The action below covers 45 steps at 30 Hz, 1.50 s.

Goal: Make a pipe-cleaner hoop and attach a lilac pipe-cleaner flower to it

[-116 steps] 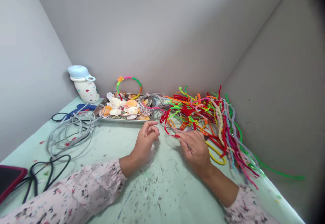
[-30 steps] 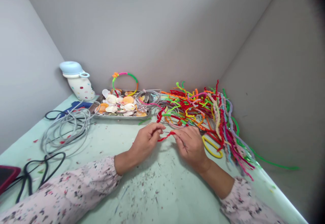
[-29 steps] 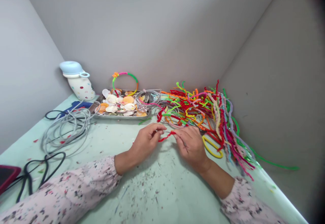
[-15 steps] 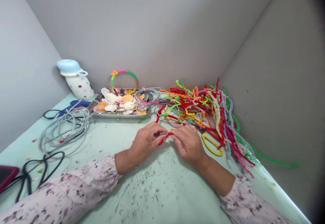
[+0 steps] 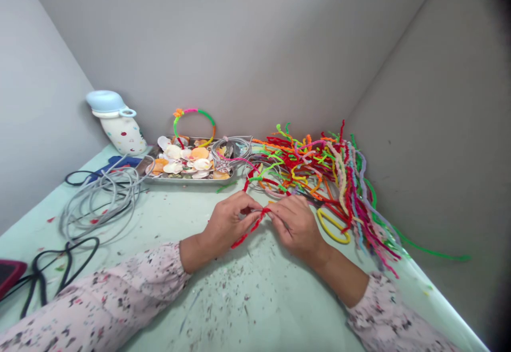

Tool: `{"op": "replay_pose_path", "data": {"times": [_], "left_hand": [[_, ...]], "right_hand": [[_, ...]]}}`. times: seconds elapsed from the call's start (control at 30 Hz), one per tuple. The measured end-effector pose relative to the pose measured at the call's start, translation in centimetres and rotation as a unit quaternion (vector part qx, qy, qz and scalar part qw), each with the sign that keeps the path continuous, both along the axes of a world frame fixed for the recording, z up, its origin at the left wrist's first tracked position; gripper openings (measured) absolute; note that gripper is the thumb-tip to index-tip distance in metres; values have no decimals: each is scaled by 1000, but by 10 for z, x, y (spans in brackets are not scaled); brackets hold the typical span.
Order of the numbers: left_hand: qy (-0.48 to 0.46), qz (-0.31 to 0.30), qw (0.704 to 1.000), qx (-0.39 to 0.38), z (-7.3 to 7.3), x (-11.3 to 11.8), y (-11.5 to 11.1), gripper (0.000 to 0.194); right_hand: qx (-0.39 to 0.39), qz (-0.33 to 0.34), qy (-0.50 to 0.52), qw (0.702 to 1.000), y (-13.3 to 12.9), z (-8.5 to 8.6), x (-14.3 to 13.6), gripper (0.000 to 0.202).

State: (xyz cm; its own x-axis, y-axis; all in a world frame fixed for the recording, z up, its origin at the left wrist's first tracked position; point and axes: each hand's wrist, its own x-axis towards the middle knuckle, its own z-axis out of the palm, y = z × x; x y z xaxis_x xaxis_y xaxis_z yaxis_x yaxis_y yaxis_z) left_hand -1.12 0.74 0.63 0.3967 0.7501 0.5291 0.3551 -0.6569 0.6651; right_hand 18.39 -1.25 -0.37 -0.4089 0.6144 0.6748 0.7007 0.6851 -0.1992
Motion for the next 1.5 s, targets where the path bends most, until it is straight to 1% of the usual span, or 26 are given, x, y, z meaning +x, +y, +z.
{"op": "replay_pose_path", "data": {"times": [0.27,0.43,0.67,0.83,1.0,1.1,1.2,1.33,1.4,1.5], "left_hand": [[-26,-16,999,-30,-5,-1,0,11],[-34,-14,999,-27,-7,0,0,10],[-24,-18,999,-33,-2,0,-3,12],[-35,8,995,-93,-1,3,-7,16],[-90,6,980,-175,1,8,-9,20],[-100,13,974,-203,2,10,-10,19],[-90,17,976,-200,2,10,-10,17],[-73,15,985,-154,-1,9,-9,13],[-60,26,989,-134,-1,9,-9,12],[-45,45,990,-123,0,9,-10,13]], "right_hand": [[-9,8,-1,1000,0,-1,0,17],[-10,14,2,1000,0,-1,-1,17],[-19,24,-4,1000,-1,0,-1,18],[-24,27,-8,999,-1,-1,-1,17],[-26,33,-12,999,-1,-1,-2,17],[-23,35,-12,999,0,-2,-2,16],[-19,29,-4,999,0,-2,-3,16],[-19,8,0,1000,0,-3,-3,15],[-19,2,-1,1000,0,-3,-3,15],[-16,3,0,1000,0,-3,-3,15]]}}
